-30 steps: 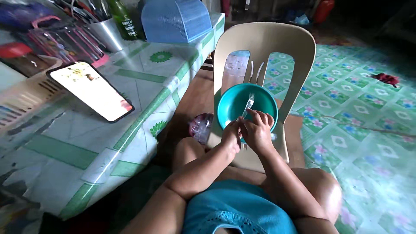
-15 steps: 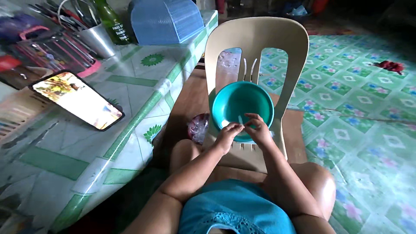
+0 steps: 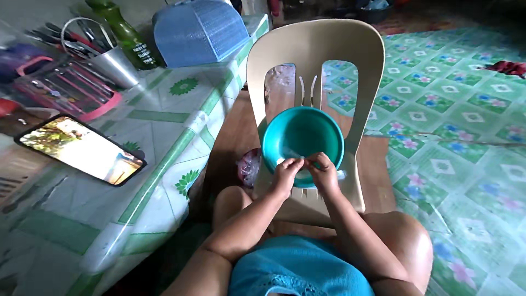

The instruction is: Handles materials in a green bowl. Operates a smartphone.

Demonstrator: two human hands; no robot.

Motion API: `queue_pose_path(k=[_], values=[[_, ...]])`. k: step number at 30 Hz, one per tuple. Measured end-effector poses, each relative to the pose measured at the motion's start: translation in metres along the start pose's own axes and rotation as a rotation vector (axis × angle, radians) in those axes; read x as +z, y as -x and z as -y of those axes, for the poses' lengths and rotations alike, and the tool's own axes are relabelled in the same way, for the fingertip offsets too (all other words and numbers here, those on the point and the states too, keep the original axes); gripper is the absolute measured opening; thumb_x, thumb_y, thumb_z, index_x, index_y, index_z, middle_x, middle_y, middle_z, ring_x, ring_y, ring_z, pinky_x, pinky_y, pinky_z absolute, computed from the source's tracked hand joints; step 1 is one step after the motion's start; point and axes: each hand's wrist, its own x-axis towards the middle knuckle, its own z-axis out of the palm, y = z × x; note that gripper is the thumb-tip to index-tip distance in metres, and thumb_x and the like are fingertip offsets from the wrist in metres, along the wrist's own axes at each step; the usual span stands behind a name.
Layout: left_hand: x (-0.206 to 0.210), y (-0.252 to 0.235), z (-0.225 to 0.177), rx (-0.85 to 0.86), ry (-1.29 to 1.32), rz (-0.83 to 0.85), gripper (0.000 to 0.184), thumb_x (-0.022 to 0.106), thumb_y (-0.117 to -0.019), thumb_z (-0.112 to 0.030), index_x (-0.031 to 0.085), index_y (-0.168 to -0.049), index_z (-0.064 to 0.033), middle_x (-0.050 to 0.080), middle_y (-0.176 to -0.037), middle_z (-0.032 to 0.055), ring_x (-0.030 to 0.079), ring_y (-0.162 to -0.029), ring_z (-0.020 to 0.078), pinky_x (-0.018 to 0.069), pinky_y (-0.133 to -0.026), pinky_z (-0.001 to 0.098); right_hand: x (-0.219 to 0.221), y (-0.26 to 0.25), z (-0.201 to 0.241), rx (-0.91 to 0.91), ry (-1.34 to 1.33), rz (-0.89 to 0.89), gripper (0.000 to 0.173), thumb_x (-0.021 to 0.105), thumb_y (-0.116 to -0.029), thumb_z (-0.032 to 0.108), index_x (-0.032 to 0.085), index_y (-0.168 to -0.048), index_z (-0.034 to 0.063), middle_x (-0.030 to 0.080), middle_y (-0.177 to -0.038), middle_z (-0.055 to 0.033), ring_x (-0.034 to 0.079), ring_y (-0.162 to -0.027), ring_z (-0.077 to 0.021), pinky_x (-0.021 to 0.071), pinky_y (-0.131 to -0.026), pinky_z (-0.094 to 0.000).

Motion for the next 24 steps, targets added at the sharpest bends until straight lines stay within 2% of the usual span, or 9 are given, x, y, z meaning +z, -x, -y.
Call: queue_pose_path(k=[2,4,7,9,12,15,17,20,24], values=[[0.011,0.000,-0.002,-0.143,0.313,-0.054,0.022,0.048,-0.1083,-0.015,0.062,-0.107,0.0018,0.068,-0.095,0.0107,0.068,-0.087,0.0173,0.0581,-0.085,0.0352,0.001,0.001,-0.003,0.035,-0.212,-0.010,0.004,0.068,-0.0934,0.001,0.072,-0.094,0.0014,0.068,-0.104,-0.0075,0.066,-0.099,-0.0136,0.0576,-0.088,-0.0325],[0.012,-0.001,-0.001,-0.156,0.378,-0.055,0.022,0.047,-0.1091,-0.016,0.061,-0.108,0.0009,0.068,-0.095,0.0109,0.068,-0.087,0.0185,0.0588,-0.085,0.0369,0.002,0.002,-0.003,0.147,-0.306,0.003,0.006,0.065,-0.0957,0.004,0.070,-0.093,0.0031,0.066,-0.103,-0.0052,0.064,-0.096,-0.0119,0.0569,-0.087,-0.0316],[0.000,-0.006,0.010,-0.029,0.149,0.033,0.020,0.053,-0.1064,-0.015,0.063,-0.109,0.0020,0.068,-0.101,0.0096,0.068,-0.093,0.0155,0.0579,-0.089,0.0356,-0.003,-0.002,0.005,0.307,-0.028,0.127,0.019,0.065,-0.0988,0.018,0.068,-0.096,0.0003,0.064,-0.099,-0.0085,0.063,-0.092,-0.0148,0.0538,-0.086,-0.0354],[-0.003,-0.004,0.009,-0.096,0.175,0.056,0.022,0.049,-0.1086,-0.016,0.061,-0.112,0.0019,0.067,-0.103,0.0104,0.068,-0.094,0.0166,0.0584,-0.087,0.0350,-0.001,-0.003,0.011,0.360,0.059,0.141,0.021,0.068,-0.0992,0.018,0.069,-0.095,-0.0016,0.066,-0.096,-0.0099,0.063,-0.089,-0.0158,0.0536,-0.086,-0.0368],[0.001,0.001,0.004,-0.359,0.480,-0.036,0.022,0.043,-0.1098,-0.019,0.057,-0.113,-0.0017,0.065,-0.096,0.0099,0.067,-0.083,0.0176,0.0586,-0.076,0.0314,0.009,0.005,0.013,0.388,-0.490,-0.021,0.014,0.053,-0.1019,0.005,0.064,-0.094,0.0031,0.066,-0.087,-0.0043,0.064,-0.083,-0.0118,0.0546,-0.082,-0.0316],[-0.003,0.001,0.001,-0.455,0.597,-0.066,0.024,0.043,-0.1094,-0.020,0.058,-0.112,-0.0011,0.066,-0.095,0.0117,0.067,-0.080,0.0185,0.0595,-0.073,0.0303,0.011,0.006,0.013,0.384,-0.895,-0.070,0.027,0.035,-0.1090,0.016,0.059,-0.097,0.0139,0.069,-0.096,-0.0032,0.066,-0.091,-0.0156,0.0550,-0.084,-0.0359],[-0.010,0.001,-0.002,-0.445,0.572,-0.028,0.024,0.043,-0.1104,-0.022,0.058,-0.113,-0.0032,0.067,-0.098,0.0106,0.067,-0.080,0.0172,0.0584,-0.072,0.0287,0.000,0.002,0.012,0.336,-0.870,-0.103,0.022,0.039,-0.1040,0.007,0.058,-0.108,0.0160,0.071,-0.114,-0.0045,0.067,-0.104,-0.0176,0.0541,-0.089,-0.0381],[-0.019,0.007,-0.010,-0.443,0.538,0.037,0.026,0.040,-0.1116,-0.024,0.057,-0.112,-0.0044,0.068,-0.099,0.0098,0.067,-0.076,0.0148,0.0580,-0.068,0.0261,-0.025,-0.005,0.001,0.292,-0.703,-0.033,0.062,0.050,-0.0857,0.003,0.041,-0.145,0.0173,0.057,-0.142,-0.0037,0.061,-0.118,-0.0178,0.0530,-0.092,-0.0391],[-0.022,0.015,-0.017,-0.478,0.513,0.106,0.027,0.038,-0.1121,-0.024,0.056,-0.114,-0.0040,0.069,-0.098,0.0097,0.067,-0.072,0.0132,0.0573,-0.064,0.0241,-0.038,-0.007,0.001,0.348,-0.660,0.094,0.062,0.065,-0.0803,0.018,0.051,-0.141,0.0178,0.063,-0.133,-0.0016,0.062,-0.116,-0.0171,0.0541,-0.092,-0.0394]])
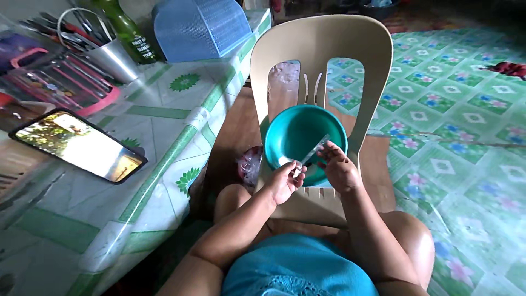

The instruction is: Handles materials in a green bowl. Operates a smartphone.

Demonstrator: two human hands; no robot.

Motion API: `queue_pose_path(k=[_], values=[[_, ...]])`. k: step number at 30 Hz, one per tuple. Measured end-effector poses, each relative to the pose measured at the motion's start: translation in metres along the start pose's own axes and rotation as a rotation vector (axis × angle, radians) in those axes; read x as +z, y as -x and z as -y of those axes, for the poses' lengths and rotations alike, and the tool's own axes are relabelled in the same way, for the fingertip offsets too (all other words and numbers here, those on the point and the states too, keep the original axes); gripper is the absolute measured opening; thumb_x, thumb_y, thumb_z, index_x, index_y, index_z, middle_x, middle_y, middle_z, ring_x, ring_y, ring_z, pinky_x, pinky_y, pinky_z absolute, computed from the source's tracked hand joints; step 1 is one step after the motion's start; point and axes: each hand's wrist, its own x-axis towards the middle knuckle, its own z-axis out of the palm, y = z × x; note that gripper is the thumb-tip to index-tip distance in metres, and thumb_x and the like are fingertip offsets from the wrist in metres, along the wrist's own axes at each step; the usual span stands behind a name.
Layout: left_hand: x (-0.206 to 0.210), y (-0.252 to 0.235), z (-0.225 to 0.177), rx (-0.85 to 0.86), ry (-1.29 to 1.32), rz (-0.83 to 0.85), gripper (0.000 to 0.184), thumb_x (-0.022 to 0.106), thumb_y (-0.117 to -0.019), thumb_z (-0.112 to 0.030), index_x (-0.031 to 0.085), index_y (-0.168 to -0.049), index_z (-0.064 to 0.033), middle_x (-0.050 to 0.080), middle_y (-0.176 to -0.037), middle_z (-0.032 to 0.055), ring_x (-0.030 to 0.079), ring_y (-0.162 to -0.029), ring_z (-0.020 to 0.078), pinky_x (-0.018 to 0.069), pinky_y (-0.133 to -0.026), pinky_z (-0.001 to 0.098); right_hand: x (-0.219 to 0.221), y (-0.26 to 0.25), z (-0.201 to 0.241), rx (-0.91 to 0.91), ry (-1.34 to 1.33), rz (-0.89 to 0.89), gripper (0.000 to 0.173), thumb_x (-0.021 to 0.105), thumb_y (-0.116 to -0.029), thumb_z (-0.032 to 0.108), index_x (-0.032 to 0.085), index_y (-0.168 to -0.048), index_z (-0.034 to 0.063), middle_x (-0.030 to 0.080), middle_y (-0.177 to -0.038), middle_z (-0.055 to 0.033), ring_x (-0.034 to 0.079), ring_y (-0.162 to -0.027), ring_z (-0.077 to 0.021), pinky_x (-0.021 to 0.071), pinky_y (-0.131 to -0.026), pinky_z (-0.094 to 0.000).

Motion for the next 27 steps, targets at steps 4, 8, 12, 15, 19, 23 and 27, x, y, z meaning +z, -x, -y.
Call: queue_pose_path(k=[4,8,12,15,19,23,27], values=[[0.000,0.005,0.005,-0.049,-0.055,0.024,0.027,0.038,-0.1120,-0.024,0.057,-0.111,-0.0045,0.068,-0.095,0.0083,0.065,-0.068,0.0114,0.0559,-0.061,0.0228,0.004,0.002,-0.001,0.040,0.020,0.113,0.061,0.064,-0.0837,0.015,0.049,-0.143,0.0152,0.067,-0.126,-0.0027,0.065,-0.111,-0.0159,0.0539,-0.094,-0.0380],[-0.004,0.006,0.009,-0.066,-0.092,0.049,0.026,0.037,-0.1120,-0.023,0.056,-0.109,-0.0054,0.067,-0.093,0.0070,0.063,-0.065,0.0105,0.0553,-0.060,0.0220,0.014,0.007,0.001,-0.079,0.220,-0.062,0.010,0.060,-0.0982,0.006,0.069,-0.094,0.0083,0.069,-0.090,0.0005,0.065,-0.085,-0.0090,0.0557,-0.084,-0.0316],[-0.007,0.007,0.007,-0.066,-0.057,0.009,0.025,0.039,-0.1117,-0.023,0.056,-0.109,-0.0055,0.065,-0.092,0.0069,0.063,-0.064,0.0105,0.0555,-0.059,0.0219,0.020,0.010,0.006,-0.149,0.709,-0.138,0.017,0.062,-0.1021,0.013,0.072,-0.099,-0.0017,0.068,-0.096,-0.0066,0.064,-0.088,-0.0097,0.0547,-0.085,-0.0326],[-0.013,0.010,0.005,-0.028,-0.060,0.043,0.019,0.042,-0.1104,-0.017,0.056,-0.114,-0.0046,0.066,-0.094,0.0064,0.066,-0.072,0.0111,0.0577,-0.068,0.0236,0.025,0.010,0.006,-0.215,0.883,-0.157,0.022,0.063,-0.1025,0.015,0.071,-0.096,-0.0041,0.067,-0.091,-0.0102,0.062,-0.084,-0.0132,0.0530,-0.081,-0.0348],[-0.027,0.017,-0.009,0.102,-0.138,0.012,0.009,0.056,-0.1014,0.001,0.061,-0.108,-0.0007,0.066,-0.086,0.0049,0.065,-0.072,0.0111,0.0576,-0.072,0.0246,0.035,0.006,0.021,-0.259,0.959,-0.187,0.025,0.063,-0.1022,0.017,0.069,-0.097,-0.0075,0.067,-0.094,-0.0154,0.064,-0.088,-0.0189,0.0534,-0.085,-0.0397],[-0.058,0.027,-0.041,0.269,-0.192,-0.031,0.009,0.058,-0.1010,-0.002,0.064,-0.107,-0.0029,0.067,-0.089,0.0038,0.064,-0.074,0.0106,0.0574,-0.074,0.0268,0.038,-0.014,0.040,-0.362,0.873,-0.268,0.027,0.063,-0.1016,0.024,0.067,-0.090,0.0002,0.066,-0.088,-0.0055,0.063,-0.085,-0.0096,0.0540,-0.083,-0.0329],[-0.088,0.028,-0.076,0.519,-0.178,-0.087,0.008,0.059,-0.1028,-0.012,0.065,-0.107,-0.0144,0.066,-0.092,-0.0045,0.063,-0.077,0.0045,0.0558,-0.076,0.0221,0.060,-0.031,0.056,-0.267,0.936,0.001,0.028,0.061,-0.1032,0.024,0.066,-0.115,0.0001,0.066,-0.112,-0.0098,0.064,-0.101,-0.0124,0.0552,-0.092,-0.0343]])
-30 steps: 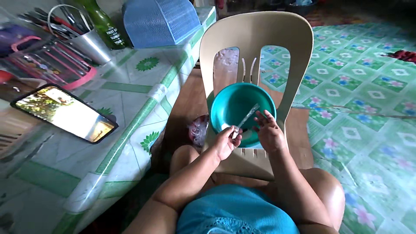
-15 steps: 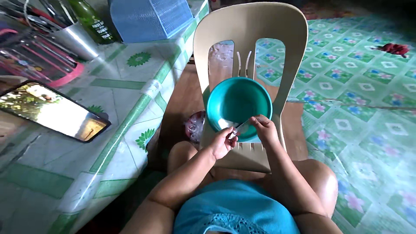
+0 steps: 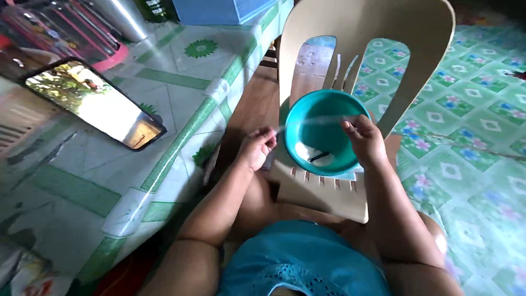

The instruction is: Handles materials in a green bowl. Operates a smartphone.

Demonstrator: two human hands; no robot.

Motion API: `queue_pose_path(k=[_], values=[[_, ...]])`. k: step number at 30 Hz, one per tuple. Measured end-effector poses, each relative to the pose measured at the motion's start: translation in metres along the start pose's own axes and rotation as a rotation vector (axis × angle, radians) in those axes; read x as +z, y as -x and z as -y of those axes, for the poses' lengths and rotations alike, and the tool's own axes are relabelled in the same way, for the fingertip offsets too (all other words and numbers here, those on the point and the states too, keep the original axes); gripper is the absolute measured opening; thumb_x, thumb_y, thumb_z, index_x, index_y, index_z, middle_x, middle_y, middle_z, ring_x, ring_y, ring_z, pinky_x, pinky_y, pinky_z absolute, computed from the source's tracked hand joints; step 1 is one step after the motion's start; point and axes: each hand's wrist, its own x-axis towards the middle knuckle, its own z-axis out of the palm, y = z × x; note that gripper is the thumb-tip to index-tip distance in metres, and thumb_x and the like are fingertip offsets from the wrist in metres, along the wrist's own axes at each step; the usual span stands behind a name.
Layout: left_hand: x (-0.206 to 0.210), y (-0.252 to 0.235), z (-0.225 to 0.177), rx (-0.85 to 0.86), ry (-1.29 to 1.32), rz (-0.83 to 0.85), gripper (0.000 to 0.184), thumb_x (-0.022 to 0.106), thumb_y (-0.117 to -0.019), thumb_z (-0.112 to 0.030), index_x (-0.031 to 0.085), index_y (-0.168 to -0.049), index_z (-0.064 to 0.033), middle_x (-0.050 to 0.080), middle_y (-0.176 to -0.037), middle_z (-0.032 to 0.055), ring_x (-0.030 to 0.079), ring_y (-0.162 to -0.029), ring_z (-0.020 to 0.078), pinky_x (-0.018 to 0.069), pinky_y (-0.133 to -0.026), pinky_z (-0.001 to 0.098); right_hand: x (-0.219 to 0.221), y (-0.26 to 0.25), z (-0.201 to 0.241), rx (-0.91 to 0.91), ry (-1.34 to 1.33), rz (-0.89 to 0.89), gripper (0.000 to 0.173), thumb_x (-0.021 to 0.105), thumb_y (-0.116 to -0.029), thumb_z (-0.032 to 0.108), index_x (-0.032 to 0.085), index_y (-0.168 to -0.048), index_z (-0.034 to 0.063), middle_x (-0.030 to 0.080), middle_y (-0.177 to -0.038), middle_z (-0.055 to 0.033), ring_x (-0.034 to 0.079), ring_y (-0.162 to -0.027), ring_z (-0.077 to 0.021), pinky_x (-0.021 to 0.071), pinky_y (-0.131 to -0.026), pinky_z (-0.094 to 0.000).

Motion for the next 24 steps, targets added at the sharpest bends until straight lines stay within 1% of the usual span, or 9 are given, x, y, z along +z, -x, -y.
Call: queue_pose_path(k=[3,6,7,9,11,16,19,22,24], values=[[-0.029,-0.029,-0.004,0.090,0.123,-0.205,0.006,0.058,-0.1038,-0.012,0.063,-0.107,-0.0133,0.064,-0.090,-0.0042,0.063,-0.080,0.0056,0.0557,-0.079,0.0220,-0.003,-0.009,0.006,0.004,0.024,0.091,0.051,0.064,-0.0991,0.030,0.053,-0.141,0.0038,0.061,-0.134,-0.0147,0.062,-0.116,-0.0200,0.0541,-0.095,-0.0396],[-0.050,-0.058,0.008,0.062,0.213,-0.362,0.006,0.057,-0.1036,-0.011,0.059,-0.110,-0.0107,0.062,-0.090,-0.0015,0.063,-0.082,0.0080,0.0556,-0.082,0.0242,-0.003,-0.012,0.003,0.059,0.026,0.082,0.043,0.065,-0.0991,0.024,0.056,-0.136,0.0039,0.064,-0.128,-0.0136,0.064,-0.110,-0.0181,0.0553,-0.093,-0.0384],[-0.056,-0.066,0.015,0.033,0.186,-0.401,0.012,0.058,-0.1033,-0.012,0.058,-0.116,-0.0097,0.062,-0.096,0.0005,0.063,-0.086,0.0099,0.0551,-0.084,0.0261,-0.002,-0.013,0.002,0.084,0.035,0.091,0.041,0.065,-0.0994,0.021,0.057,-0.135,0.0034,0.064,-0.127,-0.0139,0.064,-0.109,-0.0184,0.0554,-0.093,-0.0387],[-0.069,-0.078,0.032,-0.090,0.046,-0.486,0.045,0.062,-0.1027,-0.023,0.048,-0.143,-0.0084,0.058,-0.131,0.0095,0.061,-0.114,0.0198,0.0537,-0.097,0.0369,-0.001,-0.014,-0.003,0.148,0.083,0.126,0.043,0.065,-0.0994,0.019,0.055,-0.138,0.0034,0.063,-0.130,-0.0159,0.064,-0.112,-0.0222,0.0557,-0.093,-0.0417],[-0.077,-0.080,0.047,-0.247,-0.076,-0.557,0.072,0.064,-0.1001,-0.044,0.032,-0.158,-0.0137,0.043,-0.156,0.0141,0.046,-0.140,0.0307,0.0452,-0.110,0.0534,0.002,-0.014,-0.009,0.211,0.210,0.189,0.044,0.066,-0.0994,0.018,0.055,-0.140,0.0035,0.061,-0.134,-0.0181,0.063,-0.116,-0.0272,0.0546,-0.096,-0.0468],[-0.073,-0.070,0.053,-0.230,-0.237,-0.491,0.070,0.058,-0.1025,-0.048,0.033,-0.159,-0.0150,0.032,-0.164,0.0094,0.030,-0.151,0.0283,0.0286,-0.119,0.0598,-0.002,0.002,-0.031,0.145,0.447,0.281,0.027,0.066,-0.0999,0.015,0.068,-0.121,-0.0008,0.067,-0.120,-0.0196,0.066,-0.109,-0.0319,0.0534,-0.097,-0.0522],[-0.067,-0.068,0.054,-0.168,-0.335,-0.418,0.060,0.052,-0.1032,-0.054,0.049,-0.150,-0.0169,0.043,-0.159,0.0040,0.037,-0.148,0.0216,0.0314,-0.119,0.0534,-0.016,0.017,-0.039,0.079,0.489,0.134,0.026,0.066,-0.0997,0.017,0.069,-0.115,-0.0028,0.068,-0.113,-0.0204,0.067,-0.105,-0.0335,0.0543,-0.095,-0.0532],[-0.065,-0.070,0.055,-0.132,-0.447,-0.372,0.063,0.046,-0.1028,-0.061,0.055,-0.146,-0.0151,0.048,-0.155,0.0034,0.040,-0.146,0.0192,0.0333,-0.119,0.0510,-0.036,0.035,-0.038,0.086,0.567,-0.007,0.023,0.064,-0.1002,0.020,0.067,-0.102,-0.0033,0.068,-0.101,-0.0200,0.068,-0.095,-0.0338,0.0556,-0.086,-0.0547],[-0.063,-0.071,0.056,-0.128,-0.494,-0.348,0.063,0.047,-0.1031,-0.060,0.054,-0.146,-0.0141,0.048,-0.156,0.0053,0.040,-0.146,0.0209,0.0328,-0.118,0.0531,-0.050,0.049,-0.035,0.225,0.669,0.136,0.023,0.063,-0.1008,0.019,0.070,-0.094,-0.0017,0.070,-0.097,-0.0205,0.068,-0.092,-0.0378,0.0537,-0.083,-0.0632]])
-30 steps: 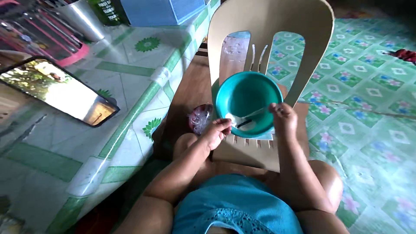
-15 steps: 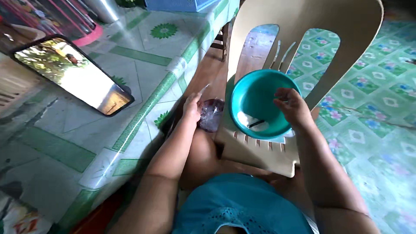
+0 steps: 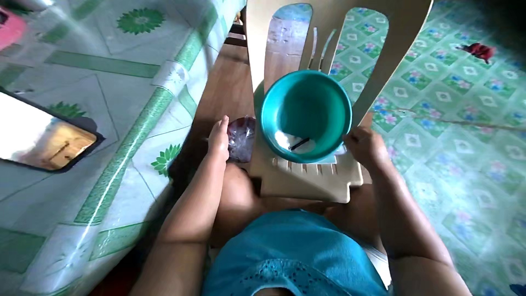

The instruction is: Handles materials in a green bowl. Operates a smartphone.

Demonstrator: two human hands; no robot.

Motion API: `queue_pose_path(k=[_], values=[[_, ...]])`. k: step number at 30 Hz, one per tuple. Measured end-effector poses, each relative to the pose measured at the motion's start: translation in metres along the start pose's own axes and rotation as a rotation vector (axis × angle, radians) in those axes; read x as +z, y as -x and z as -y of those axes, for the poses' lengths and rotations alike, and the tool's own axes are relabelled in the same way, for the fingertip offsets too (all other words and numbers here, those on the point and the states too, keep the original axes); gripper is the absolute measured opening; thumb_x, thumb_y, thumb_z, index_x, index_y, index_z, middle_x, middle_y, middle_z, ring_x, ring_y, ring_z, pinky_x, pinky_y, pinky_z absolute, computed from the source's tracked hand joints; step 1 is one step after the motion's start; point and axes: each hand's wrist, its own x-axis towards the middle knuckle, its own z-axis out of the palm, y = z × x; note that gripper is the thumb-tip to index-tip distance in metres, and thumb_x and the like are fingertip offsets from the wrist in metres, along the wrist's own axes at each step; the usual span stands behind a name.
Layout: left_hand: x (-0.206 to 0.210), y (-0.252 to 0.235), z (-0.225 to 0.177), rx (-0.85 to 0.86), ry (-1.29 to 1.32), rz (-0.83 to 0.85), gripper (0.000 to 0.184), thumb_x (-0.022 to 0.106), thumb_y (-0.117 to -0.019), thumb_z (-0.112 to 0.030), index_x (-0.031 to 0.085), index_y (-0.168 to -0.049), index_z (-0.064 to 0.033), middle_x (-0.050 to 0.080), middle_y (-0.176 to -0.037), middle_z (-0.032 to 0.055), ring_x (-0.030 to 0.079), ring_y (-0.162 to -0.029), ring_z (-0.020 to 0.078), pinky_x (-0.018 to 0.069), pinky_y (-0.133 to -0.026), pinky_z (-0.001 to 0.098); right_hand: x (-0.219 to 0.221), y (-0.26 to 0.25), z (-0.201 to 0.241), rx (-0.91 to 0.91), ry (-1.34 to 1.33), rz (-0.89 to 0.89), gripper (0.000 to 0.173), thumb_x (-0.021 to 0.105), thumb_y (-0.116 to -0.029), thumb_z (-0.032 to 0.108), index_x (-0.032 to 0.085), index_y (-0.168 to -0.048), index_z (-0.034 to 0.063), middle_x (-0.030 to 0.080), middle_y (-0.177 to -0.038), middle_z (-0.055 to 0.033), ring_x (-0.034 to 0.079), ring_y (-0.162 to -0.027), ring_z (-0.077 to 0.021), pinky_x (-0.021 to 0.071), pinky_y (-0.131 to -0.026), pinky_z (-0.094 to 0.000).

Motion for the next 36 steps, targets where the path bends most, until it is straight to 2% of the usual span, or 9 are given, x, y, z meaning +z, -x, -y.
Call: queue_pose_path(k=[2,4,7,11,16,19,26,31,36], values=[[0.003,0.000,0.000,-0.006,-0.029,0.034,0.063,0.047,-0.1037,-0.058,0.051,-0.149,-0.0149,0.045,-0.157,0.0059,0.038,-0.147,0.0225,0.0319,-0.118,0.0550,0.005,0.015,-0.010,-0.009,0.126,0.324,0.020,0.063,-0.1010,0.019,0.076,-0.098,0.0042,0.073,-0.101,-0.0170,0.070,-0.098,-0.0368,0.0544,-0.087,-0.0648],[0.007,0.000,0.002,0.011,-0.072,0.049,0.063,0.049,-0.1031,-0.058,0.051,-0.149,-0.0143,0.047,-0.156,0.0089,0.041,-0.145,0.0245,0.0341,-0.117,0.0555,0.029,0.026,-0.021,-0.102,0.152,0.533,0.023,0.061,-0.1015,0.016,0.075,-0.116,0.0050,0.070,-0.124,-0.0155,0.063,-0.121,-0.0355,0.0477,-0.105,-0.0610],[0.013,0.004,0.000,0.052,-0.125,0.070,0.060,0.051,-0.1036,-0.054,0.055,-0.145,-0.0116,0.051,-0.152,0.0107,0.045,-0.143,0.0230,0.0363,-0.117,0.0522,0.061,0.041,-0.020,-0.158,0.259,0.508,0.035,0.055,-0.1047,0.019,0.066,-0.136,0.0082,0.058,-0.147,-0.0109,0.053,-0.136,-0.0345,0.0401,-0.113,-0.0582],[0.016,0.007,-0.001,0.068,-0.171,0.085,0.053,0.054,-0.1044,-0.047,0.058,-0.141,-0.0092,0.055,-0.147,0.0132,0.048,-0.139,0.0248,0.0381,-0.115,0.0523,0.073,0.046,-0.007,-0.156,0.424,0.467,0.037,0.052,-0.1063,0.021,0.062,-0.137,0.0036,0.058,-0.145,-0.0151,0.055,-0.131,-0.0379,0.0447,-0.105,-0.0580],[0.012,0.009,0.000,0.088,-0.188,0.067,0.050,0.054,-0.1047,-0.046,0.060,-0.138,-0.0085,0.058,-0.142,0.0151,0.052,-0.134,0.0273,0.0403,-0.111,0.0541,0.079,0.046,-0.011,-0.219,0.386,0.433,0.025,0.056,-0.1031,0.019,0.073,-0.114,0.0034,0.069,-0.119,-0.0149,0.060,-0.120,-0.0373,0.0476,-0.099,-0.0579],[0.009,0.006,0.003,0.077,-0.207,0.043,0.050,0.055,-0.1044,-0.047,0.061,-0.137,-0.0093,0.059,-0.141,0.0141,0.052,-0.135,0.0269,0.0397,-0.112,0.0540,0.082,0.045,-0.014,-0.187,0.369,0.440,0.028,0.056,-0.1036,0.022,0.072,-0.121,0.0065,0.068,-0.122,-0.0157,0.059,-0.123,-0.0375,0.0465,-0.102,-0.0586],[0.012,0.005,0.002,0.096,-0.227,0.023,0.047,0.056,-0.1042,-0.046,0.064,-0.133,-0.0093,0.062,-0.136,0.0154,0.055,-0.130,0.0279,0.0418,-0.109,0.0541,0.086,0.043,-0.011,-0.252,0.423,0.454,0.026,0.050,-0.1051,0.014,0.071,-0.114,0.0022,0.067,-0.122,-0.0182,0.059,-0.122,-0.0383,0.0437,-0.103,-0.0585],[0.008,0.004,0.001,0.081,-0.238,0.014,0.048,0.055,-0.1047,-0.047,0.063,-0.133,-0.0087,0.061,-0.136,0.0158,0.055,-0.130,0.0282,0.0416,-0.109,0.0544,0.089,0.046,-0.008,-0.173,0.350,0.447,0.039,0.049,-0.1076,0.034,0.068,-0.131,0.0096,0.065,-0.134,-0.0127,0.056,-0.129,-0.0356,0.0420,-0.107,-0.0595],[0.009,0.005,0.000,0.074,-0.237,0.007,0.047,0.056,-0.1045,-0.045,0.063,-0.134,-0.0090,0.060,-0.139,0.0152,0.053,-0.133,0.0281,0.0401,-0.111,0.0543,0.090,0.049,-0.003,-0.239,0.329,0.470,0.033,0.046,-0.1088,0.026,0.074,-0.118,0.0099,0.069,-0.122,-0.0117,0.059,-0.122,-0.0340,0.0430,-0.102,-0.0577]])
